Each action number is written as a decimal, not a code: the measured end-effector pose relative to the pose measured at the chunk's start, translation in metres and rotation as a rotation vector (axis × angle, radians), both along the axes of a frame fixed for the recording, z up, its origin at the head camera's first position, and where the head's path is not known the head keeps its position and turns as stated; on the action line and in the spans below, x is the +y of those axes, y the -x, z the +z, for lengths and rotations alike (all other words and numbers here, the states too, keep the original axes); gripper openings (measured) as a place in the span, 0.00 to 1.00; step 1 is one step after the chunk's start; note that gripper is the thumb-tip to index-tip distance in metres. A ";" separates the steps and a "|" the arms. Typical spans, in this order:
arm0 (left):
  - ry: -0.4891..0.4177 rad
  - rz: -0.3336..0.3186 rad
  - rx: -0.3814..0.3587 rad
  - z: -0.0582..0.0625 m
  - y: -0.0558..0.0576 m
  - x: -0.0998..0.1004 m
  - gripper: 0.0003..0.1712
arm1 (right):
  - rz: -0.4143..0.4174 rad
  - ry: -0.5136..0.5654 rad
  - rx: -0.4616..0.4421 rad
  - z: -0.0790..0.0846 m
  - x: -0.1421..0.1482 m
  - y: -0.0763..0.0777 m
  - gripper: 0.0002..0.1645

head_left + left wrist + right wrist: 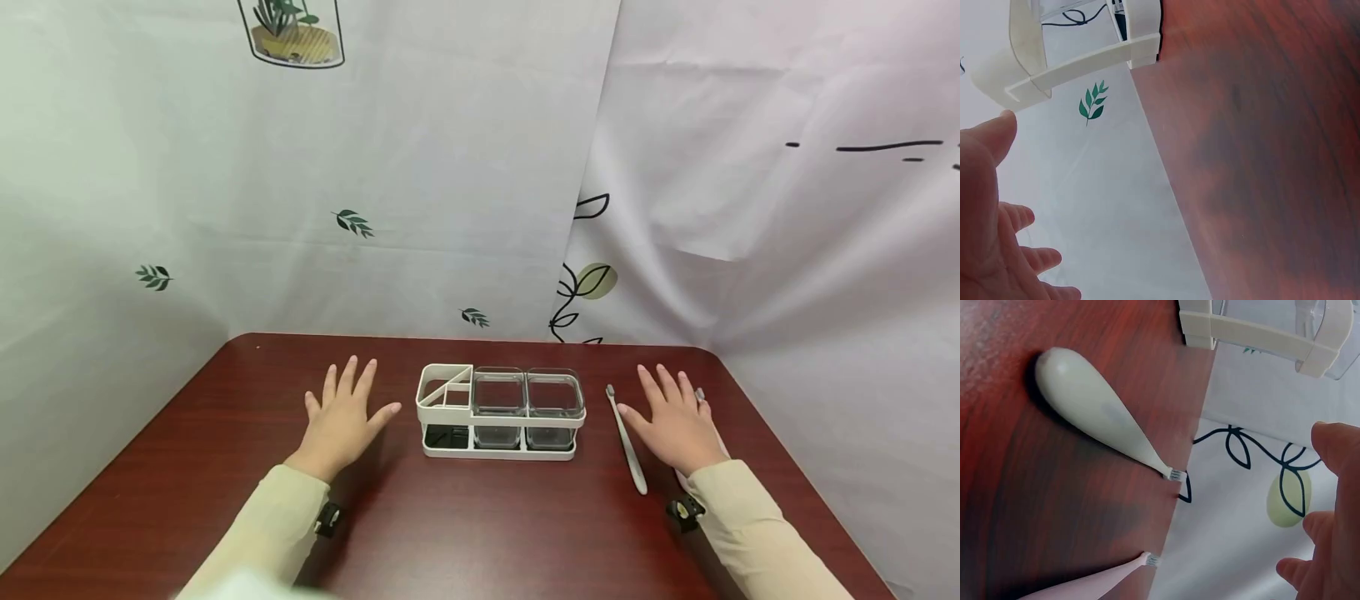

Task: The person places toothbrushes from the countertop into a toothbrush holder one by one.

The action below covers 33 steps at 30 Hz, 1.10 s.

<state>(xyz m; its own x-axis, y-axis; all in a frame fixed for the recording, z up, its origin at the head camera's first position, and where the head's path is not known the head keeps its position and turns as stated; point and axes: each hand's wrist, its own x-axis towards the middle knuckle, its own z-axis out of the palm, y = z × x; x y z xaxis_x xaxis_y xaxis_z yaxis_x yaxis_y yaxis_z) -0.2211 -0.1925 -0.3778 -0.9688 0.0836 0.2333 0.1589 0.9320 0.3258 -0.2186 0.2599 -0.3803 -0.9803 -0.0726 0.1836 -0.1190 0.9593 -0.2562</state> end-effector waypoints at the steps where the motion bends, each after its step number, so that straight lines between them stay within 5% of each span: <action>1: -0.004 -0.001 0.000 0.000 0.000 0.000 0.48 | 0.002 0.003 0.001 0.000 -0.001 0.001 0.49; 10: -0.097 -0.049 -0.022 0.009 0.003 0.003 0.46 | 0.016 0.048 -0.043 0.001 -0.002 0.007 0.51; 20: -0.296 -0.167 -0.013 0.005 0.011 0.012 0.42 | 0.039 0.177 -0.096 0.000 0.000 0.015 0.54; 33: -0.617 -0.221 -0.162 0.006 0.016 0.029 0.36 | 0.058 0.328 -0.197 -0.005 0.001 0.023 0.52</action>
